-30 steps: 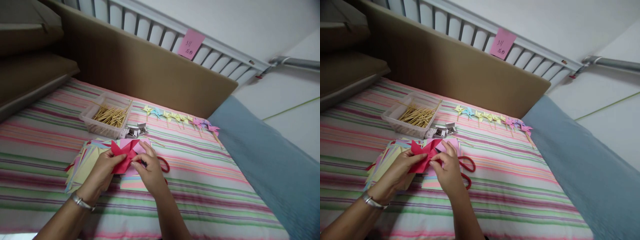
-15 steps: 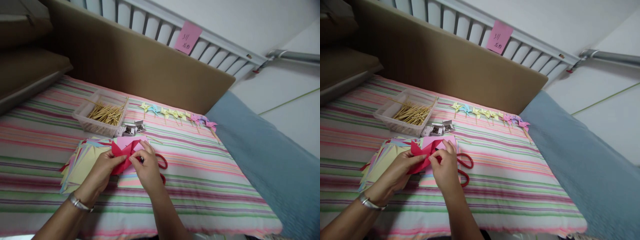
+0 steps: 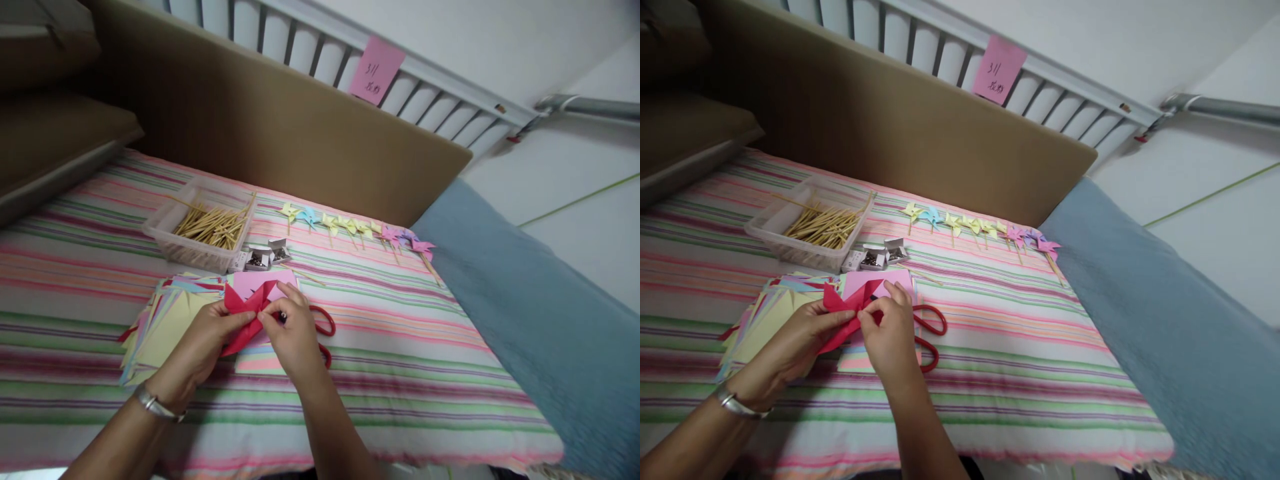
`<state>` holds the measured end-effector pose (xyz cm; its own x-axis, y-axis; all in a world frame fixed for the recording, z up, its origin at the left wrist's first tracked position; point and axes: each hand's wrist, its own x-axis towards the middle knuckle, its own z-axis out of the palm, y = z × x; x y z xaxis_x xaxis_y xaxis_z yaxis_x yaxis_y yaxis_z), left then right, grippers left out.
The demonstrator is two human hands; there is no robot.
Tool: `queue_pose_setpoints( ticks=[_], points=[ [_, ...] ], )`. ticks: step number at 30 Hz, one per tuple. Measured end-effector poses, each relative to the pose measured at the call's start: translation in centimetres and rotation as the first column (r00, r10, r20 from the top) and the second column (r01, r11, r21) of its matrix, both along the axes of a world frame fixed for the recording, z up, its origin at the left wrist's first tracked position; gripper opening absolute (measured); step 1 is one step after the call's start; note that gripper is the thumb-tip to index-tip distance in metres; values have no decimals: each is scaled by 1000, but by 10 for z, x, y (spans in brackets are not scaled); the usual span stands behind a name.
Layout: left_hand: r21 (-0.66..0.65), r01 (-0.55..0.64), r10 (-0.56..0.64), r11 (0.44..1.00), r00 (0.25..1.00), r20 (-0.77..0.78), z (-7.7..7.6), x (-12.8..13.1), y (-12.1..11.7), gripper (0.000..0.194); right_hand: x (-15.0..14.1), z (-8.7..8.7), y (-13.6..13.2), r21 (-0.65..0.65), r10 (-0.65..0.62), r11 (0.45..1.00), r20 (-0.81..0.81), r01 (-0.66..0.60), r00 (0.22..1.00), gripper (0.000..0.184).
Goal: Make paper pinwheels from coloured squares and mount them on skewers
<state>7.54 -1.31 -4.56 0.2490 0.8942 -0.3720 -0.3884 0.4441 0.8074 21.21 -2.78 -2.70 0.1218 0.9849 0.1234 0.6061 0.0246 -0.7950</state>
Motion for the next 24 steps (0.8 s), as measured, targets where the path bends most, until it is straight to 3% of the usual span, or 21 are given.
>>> queue_pose_setpoints(
  ticks=[8, 12, 15, 17, 21, 24],
  points=[
    [-3, -21, 21, 1000, 1000, -22, -3, 0, 0, 19, -3, -2, 0, 14, -13, 1000, 25, 13, 1000, 8],
    [6, -68, 68, 998, 996, -52, -4, 0, 0, 22, 0, 1, 1, 26, -27, 999, -142, 31, 990, 6],
    [4, -75, 75, 997, 996, -47, -2, -1, 1, 21, 10, 2, 5, -55, -67, 997, -433, 48, 899, 22],
    [7, -58, 59, 998, 998, -36, 0, -1, 2, 21, 14, 1, 6, -135, -62, 991, -573, -20, 818, 31],
    [-4, -42, 41, 999, 998, -45, 1, -2, 2, 17, 9, -3, 3, -212, 5, 956, -679, -202, 734, 32],
    [-28, -32, 31, 999, 997, -65, 0, -2, 2, 16, 1, -6, 3, -229, -31, 952, -731, -203, 682, 23]
  ],
)
